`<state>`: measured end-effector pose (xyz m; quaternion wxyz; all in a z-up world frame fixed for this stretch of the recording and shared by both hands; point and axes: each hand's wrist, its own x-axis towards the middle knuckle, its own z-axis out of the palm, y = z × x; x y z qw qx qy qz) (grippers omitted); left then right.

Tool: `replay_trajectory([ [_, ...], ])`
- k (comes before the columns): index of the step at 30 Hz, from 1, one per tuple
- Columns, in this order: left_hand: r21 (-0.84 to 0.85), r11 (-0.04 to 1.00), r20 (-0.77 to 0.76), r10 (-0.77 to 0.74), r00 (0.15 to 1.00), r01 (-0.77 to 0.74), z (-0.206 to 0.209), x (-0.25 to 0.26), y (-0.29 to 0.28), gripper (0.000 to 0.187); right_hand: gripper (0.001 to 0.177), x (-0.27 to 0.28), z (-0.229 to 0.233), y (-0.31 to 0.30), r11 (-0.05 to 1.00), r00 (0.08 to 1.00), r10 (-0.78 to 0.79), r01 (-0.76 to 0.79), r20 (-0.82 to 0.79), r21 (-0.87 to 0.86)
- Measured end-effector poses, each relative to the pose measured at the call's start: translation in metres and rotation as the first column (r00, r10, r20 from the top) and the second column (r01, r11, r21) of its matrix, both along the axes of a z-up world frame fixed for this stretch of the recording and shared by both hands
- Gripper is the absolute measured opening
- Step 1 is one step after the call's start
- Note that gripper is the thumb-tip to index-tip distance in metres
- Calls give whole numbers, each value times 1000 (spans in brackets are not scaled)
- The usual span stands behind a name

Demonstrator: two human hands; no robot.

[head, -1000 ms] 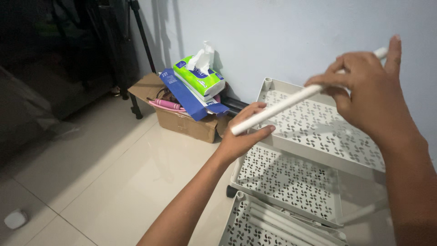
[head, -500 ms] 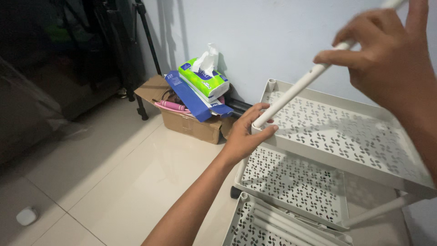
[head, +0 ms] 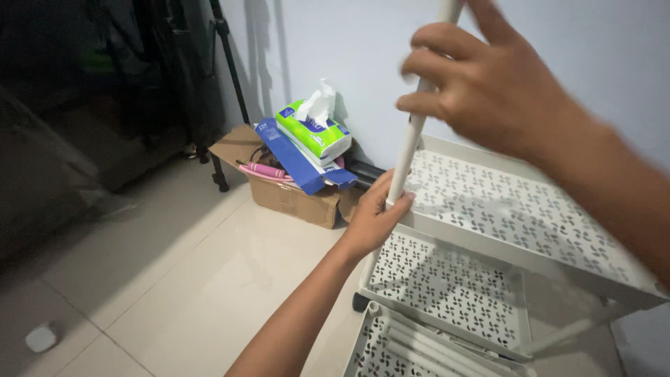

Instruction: The person assembles a three-tier plastic storage shelf by inserting vertical support poles into the corners of perforated trays and securing them with small plastic caps. The person stacks the trays and poles to form a stable unit.

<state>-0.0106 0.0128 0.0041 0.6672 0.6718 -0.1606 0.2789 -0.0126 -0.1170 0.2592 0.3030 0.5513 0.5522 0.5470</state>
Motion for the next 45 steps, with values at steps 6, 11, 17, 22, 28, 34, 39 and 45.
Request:
replay_trajectory([
  [6, 47, 996, 67, 70, 995, -73, -3, 7, 0, 39, 76, -4, -75, -3, 631, 402, 713, -12, -574, 776],
  [11, 56, 989, 107, 129, 986, -135, -5, 9, -2, 53, 59, 1, -136, 54, 489, -222, 871, 485, -439, 725],
  [17, -5, 999, -22, 35, 999, -35, -2, 1, 0, 42, 56, 53, -133, 50, 631, -818, 557, 306, -141, 713],
  [22, 1, 999, 39, 48, 998, -48, 9, -4, 0, 41, 57, 55, -138, 40, 680, -852, 483, 219, -203, 700],
  [28, -40, 999, 142, -4, 990, 10, -3, 2, -1, 49, 46, 29, -168, 54, 456, -367, 880, 482, -300, 748],
  [34, 38, 998, 75, 54, 996, -57, 1, -2, 1, 44, 59, 56, -147, 48, 696, -813, 571, 405, -115, 592],
  [39, 29, 998, 121, 53, 991, -57, 1, -1, 0, 53, 44, 20, -172, 59, 484, -360, 865, 420, -349, 768],
  [45, -14, 1000, 126, 0, 992, 2, -19, 16, 3, 43, 45, 32, -164, 60, 496, -473, 860, 680, -194, 540],
])
